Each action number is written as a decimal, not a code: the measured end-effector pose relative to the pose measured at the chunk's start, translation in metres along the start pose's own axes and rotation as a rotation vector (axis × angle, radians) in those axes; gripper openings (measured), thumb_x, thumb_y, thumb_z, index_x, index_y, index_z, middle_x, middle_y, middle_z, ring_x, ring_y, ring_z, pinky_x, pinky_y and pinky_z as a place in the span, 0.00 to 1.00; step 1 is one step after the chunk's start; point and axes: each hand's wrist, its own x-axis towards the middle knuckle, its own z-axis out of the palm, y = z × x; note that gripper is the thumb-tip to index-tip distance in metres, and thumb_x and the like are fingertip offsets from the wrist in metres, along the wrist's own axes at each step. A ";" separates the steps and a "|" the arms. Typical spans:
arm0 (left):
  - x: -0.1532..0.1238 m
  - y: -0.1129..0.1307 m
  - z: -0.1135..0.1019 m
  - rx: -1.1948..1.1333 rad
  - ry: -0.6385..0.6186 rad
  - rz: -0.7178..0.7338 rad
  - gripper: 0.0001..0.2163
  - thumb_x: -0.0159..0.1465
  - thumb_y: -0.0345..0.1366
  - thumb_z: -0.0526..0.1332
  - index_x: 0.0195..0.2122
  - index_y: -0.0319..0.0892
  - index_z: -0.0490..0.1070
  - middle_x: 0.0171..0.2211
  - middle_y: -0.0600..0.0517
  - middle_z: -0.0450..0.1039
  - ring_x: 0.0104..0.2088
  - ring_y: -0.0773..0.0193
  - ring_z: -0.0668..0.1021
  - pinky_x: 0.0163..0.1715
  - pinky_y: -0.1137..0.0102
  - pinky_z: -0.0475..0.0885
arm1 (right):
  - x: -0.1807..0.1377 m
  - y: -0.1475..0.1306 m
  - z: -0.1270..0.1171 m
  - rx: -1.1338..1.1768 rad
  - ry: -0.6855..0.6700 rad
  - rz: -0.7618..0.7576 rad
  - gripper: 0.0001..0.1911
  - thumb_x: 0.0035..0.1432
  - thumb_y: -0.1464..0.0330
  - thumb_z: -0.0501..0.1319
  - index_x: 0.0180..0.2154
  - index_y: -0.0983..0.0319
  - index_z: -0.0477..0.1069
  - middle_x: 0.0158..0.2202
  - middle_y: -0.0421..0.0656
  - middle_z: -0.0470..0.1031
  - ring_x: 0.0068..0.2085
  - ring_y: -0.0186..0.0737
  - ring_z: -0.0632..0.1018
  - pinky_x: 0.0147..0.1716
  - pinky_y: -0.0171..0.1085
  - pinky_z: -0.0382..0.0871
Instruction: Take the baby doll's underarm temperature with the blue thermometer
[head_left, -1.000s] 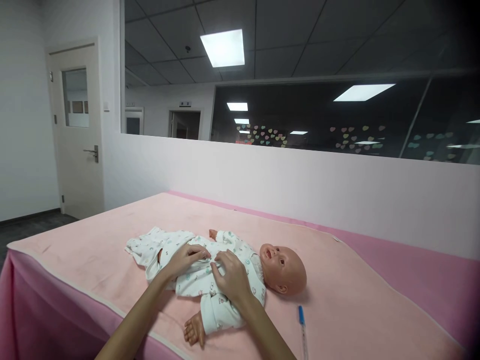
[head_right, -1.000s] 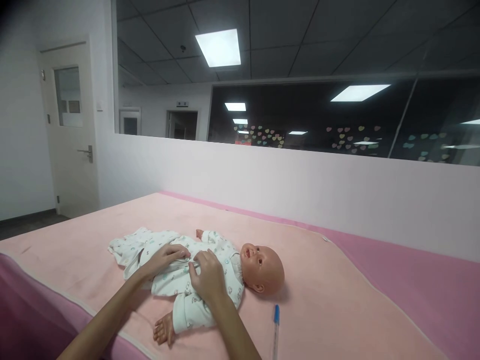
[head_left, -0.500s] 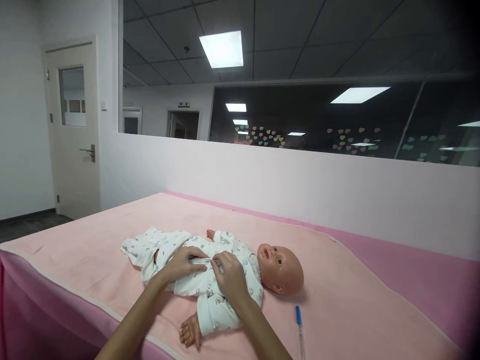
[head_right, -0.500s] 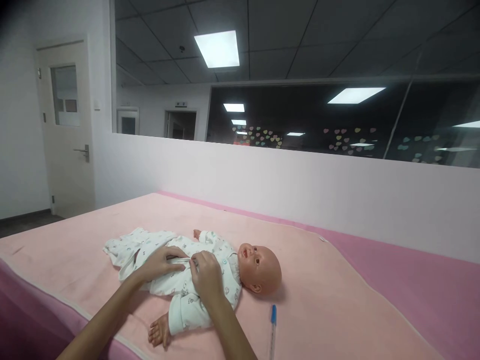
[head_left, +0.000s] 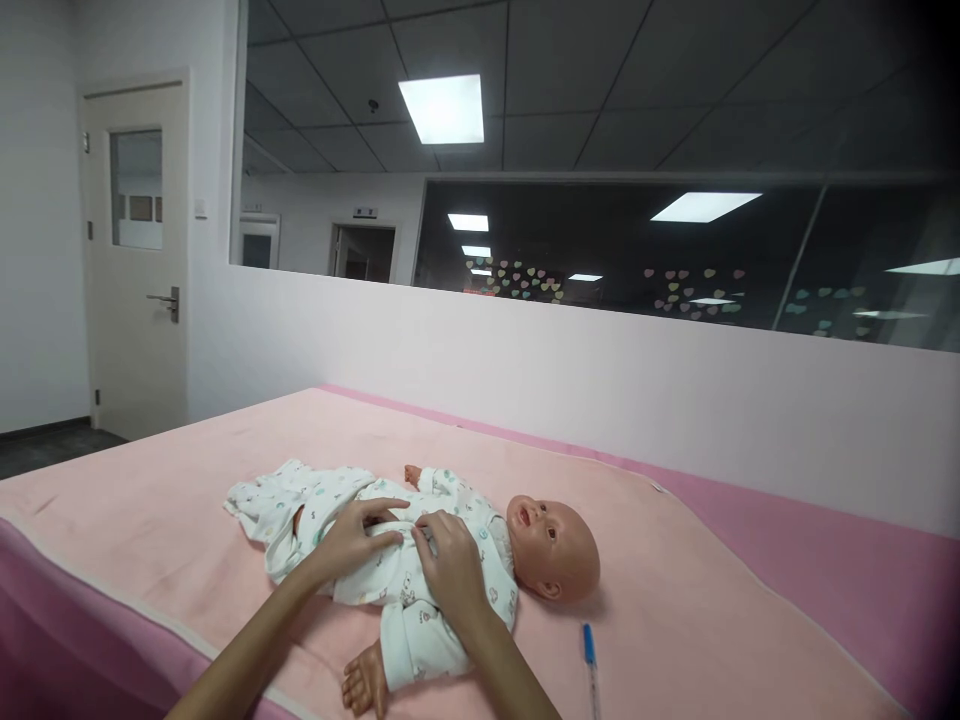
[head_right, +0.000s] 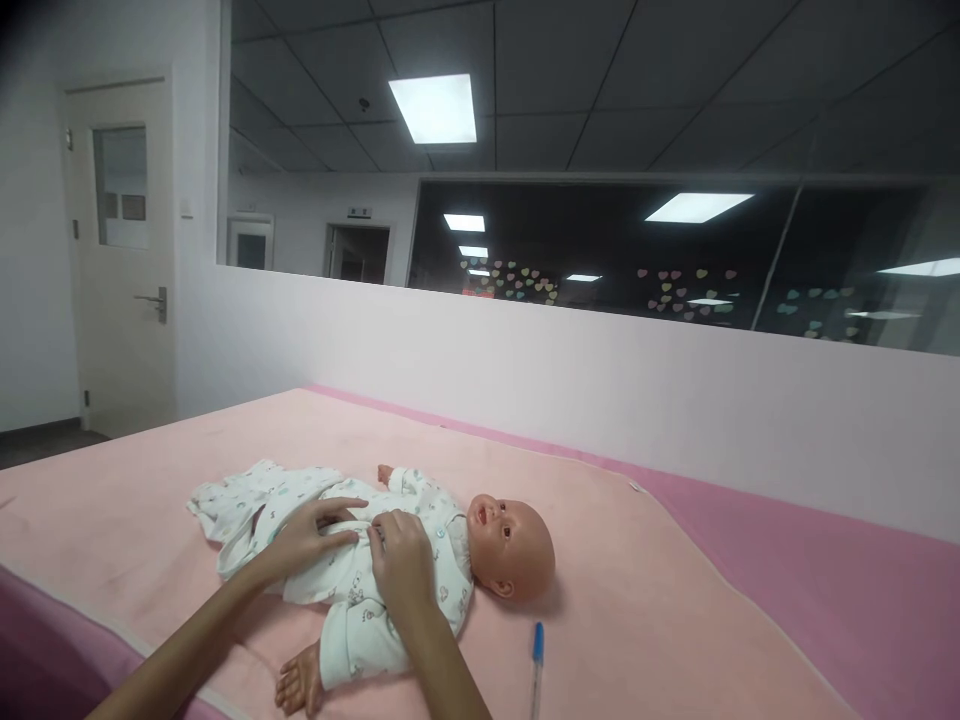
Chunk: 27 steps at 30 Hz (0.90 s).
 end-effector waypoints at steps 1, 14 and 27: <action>0.000 0.001 -0.001 -0.029 -0.002 -0.015 0.20 0.52 0.37 0.62 0.47 0.43 0.69 0.30 0.53 0.75 0.32 0.62 0.75 0.35 0.69 0.69 | 0.000 0.000 0.000 -0.001 -0.001 0.001 0.06 0.58 0.71 0.53 0.30 0.60 0.66 0.29 0.40 0.70 0.33 0.37 0.70 0.34 0.34 0.61; -0.002 0.008 -0.006 -0.252 -0.082 -0.062 0.25 0.53 0.34 0.61 0.53 0.44 0.62 0.33 0.51 0.73 0.37 0.62 0.74 0.37 0.70 0.67 | -0.001 0.001 0.004 0.007 0.018 0.058 0.05 0.59 0.69 0.52 0.34 0.61 0.65 0.30 0.41 0.71 0.33 0.38 0.71 0.33 0.35 0.62; -0.002 0.007 -0.001 -0.048 -0.074 0.006 0.14 0.58 0.41 0.56 0.44 0.44 0.72 0.35 0.50 0.75 0.39 0.61 0.74 0.40 0.68 0.68 | -0.001 -0.002 -0.001 0.009 0.027 -0.003 0.08 0.55 0.65 0.56 0.37 0.61 0.67 0.33 0.43 0.72 0.36 0.40 0.72 0.36 0.37 0.63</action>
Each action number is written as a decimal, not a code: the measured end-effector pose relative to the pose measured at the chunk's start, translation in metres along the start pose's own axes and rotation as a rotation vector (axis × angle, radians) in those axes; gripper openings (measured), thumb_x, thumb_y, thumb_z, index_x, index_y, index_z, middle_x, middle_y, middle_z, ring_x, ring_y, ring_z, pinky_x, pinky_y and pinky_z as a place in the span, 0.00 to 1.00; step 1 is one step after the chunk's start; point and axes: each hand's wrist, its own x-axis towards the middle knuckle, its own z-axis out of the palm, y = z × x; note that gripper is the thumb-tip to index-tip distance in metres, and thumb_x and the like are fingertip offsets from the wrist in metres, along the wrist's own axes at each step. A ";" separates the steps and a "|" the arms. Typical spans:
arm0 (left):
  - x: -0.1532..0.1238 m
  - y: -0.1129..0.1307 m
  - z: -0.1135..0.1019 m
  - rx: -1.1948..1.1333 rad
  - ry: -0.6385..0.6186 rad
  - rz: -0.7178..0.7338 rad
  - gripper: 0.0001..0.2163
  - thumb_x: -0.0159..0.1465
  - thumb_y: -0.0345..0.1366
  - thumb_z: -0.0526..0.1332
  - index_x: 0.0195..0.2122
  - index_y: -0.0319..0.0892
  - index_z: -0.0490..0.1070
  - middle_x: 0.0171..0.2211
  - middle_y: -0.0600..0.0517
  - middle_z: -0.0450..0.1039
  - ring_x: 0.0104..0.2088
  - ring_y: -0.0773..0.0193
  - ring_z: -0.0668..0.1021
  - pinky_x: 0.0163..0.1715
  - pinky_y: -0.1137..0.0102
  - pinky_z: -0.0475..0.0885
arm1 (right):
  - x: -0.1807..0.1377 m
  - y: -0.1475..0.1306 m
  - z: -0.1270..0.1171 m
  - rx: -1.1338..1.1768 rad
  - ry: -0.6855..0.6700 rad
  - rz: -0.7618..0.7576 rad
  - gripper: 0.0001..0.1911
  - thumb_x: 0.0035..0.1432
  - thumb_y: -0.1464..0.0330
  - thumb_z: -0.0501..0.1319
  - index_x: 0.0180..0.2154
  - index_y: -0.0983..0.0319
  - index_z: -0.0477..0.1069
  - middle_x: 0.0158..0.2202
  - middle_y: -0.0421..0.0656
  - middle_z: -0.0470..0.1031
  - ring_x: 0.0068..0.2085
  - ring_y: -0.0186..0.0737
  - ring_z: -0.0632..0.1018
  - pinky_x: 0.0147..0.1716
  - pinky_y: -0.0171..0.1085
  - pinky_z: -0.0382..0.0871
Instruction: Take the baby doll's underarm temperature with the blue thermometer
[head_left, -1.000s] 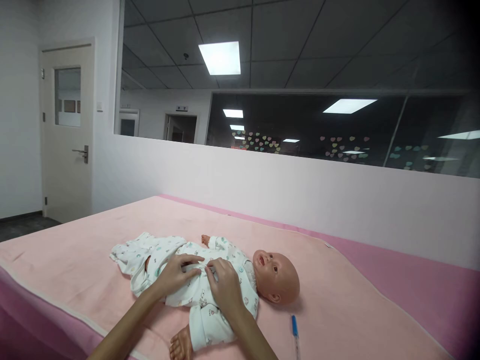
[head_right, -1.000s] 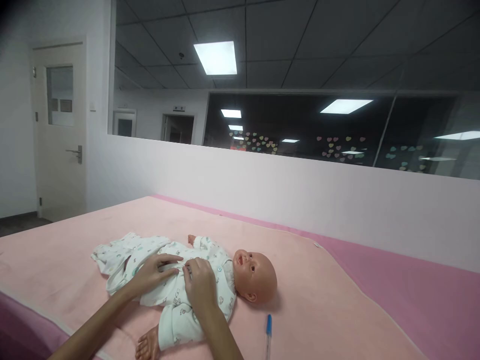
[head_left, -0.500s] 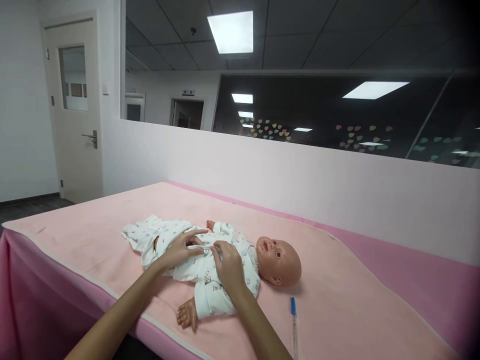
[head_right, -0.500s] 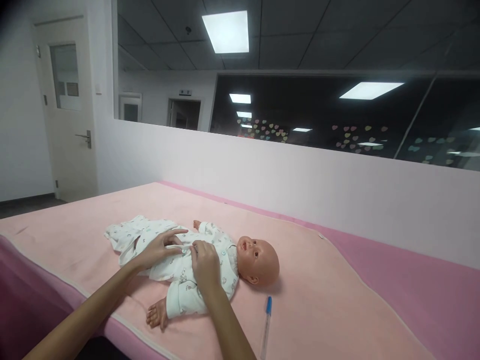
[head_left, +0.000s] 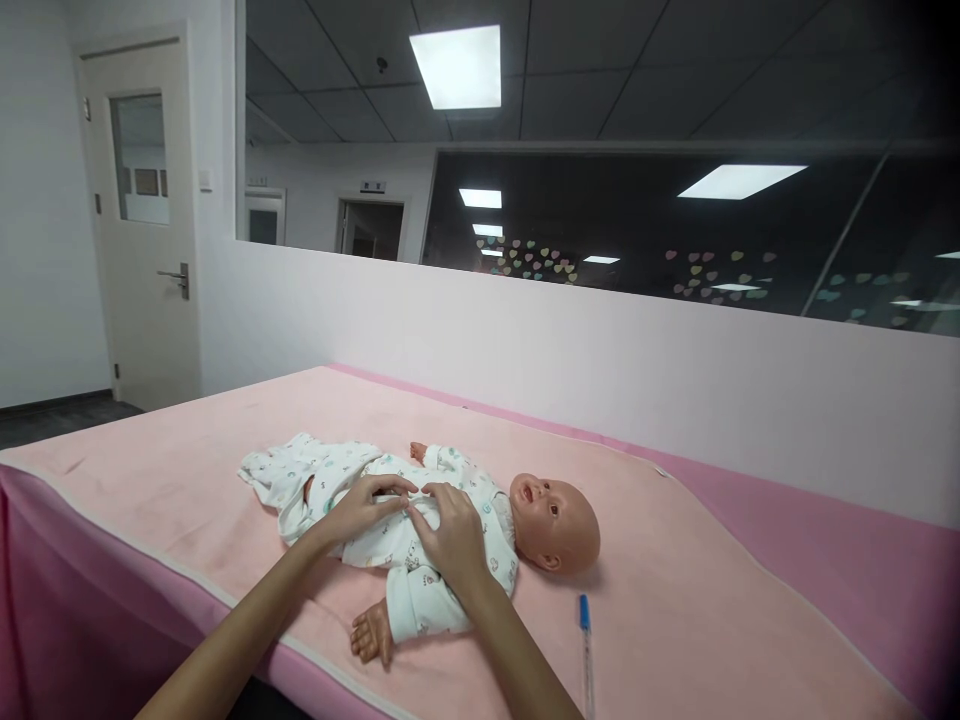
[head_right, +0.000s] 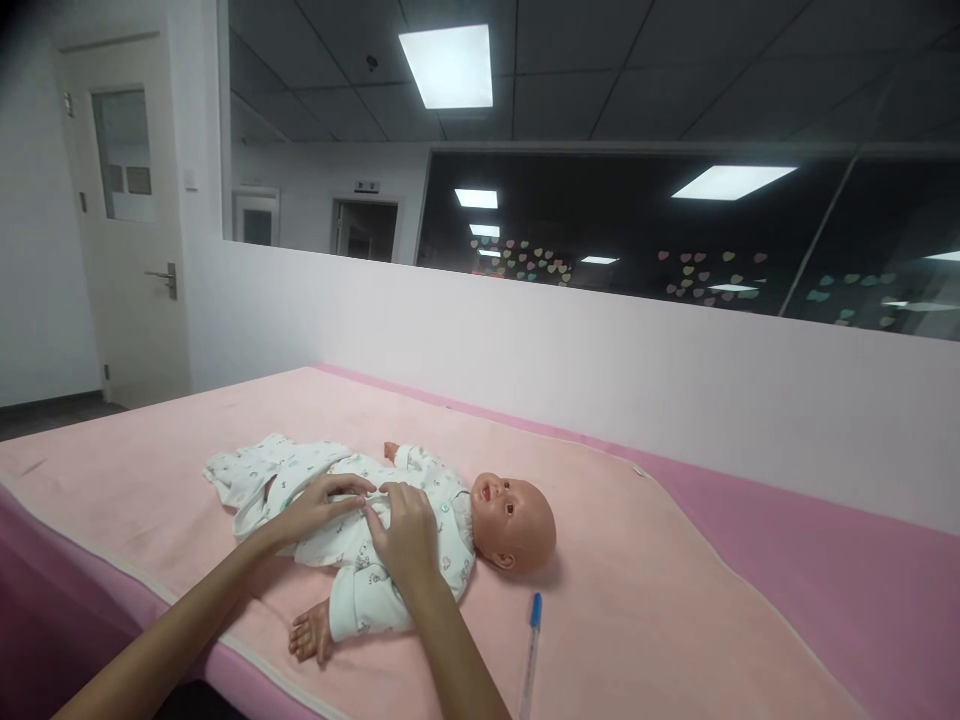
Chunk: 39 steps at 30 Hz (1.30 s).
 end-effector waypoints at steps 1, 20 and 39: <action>0.000 -0.001 0.000 0.003 0.006 0.000 0.14 0.59 0.41 0.56 0.43 0.44 0.73 0.35 0.50 0.75 0.39 0.61 0.74 0.40 0.68 0.68 | 0.000 0.000 0.000 -0.002 -0.001 -0.001 0.08 0.55 0.65 0.57 0.37 0.60 0.67 0.33 0.43 0.72 0.36 0.40 0.72 0.36 0.37 0.63; 0.002 -0.005 0.002 0.084 0.057 0.085 0.09 0.55 0.39 0.59 0.33 0.45 0.77 0.37 0.51 0.76 0.40 0.60 0.74 0.44 0.68 0.67 | 0.000 0.001 0.004 -0.040 0.008 0.001 0.08 0.53 0.68 0.57 0.38 0.60 0.66 0.32 0.43 0.71 0.37 0.42 0.71 0.36 0.39 0.64; -0.002 0.005 0.003 0.121 0.066 0.063 0.07 0.59 0.37 0.55 0.33 0.42 0.69 0.32 0.53 0.72 0.34 0.63 0.72 0.34 0.72 0.66 | -0.001 -0.002 -0.002 -0.003 0.021 0.021 0.07 0.56 0.72 0.53 0.37 0.60 0.67 0.33 0.43 0.70 0.37 0.40 0.71 0.37 0.38 0.64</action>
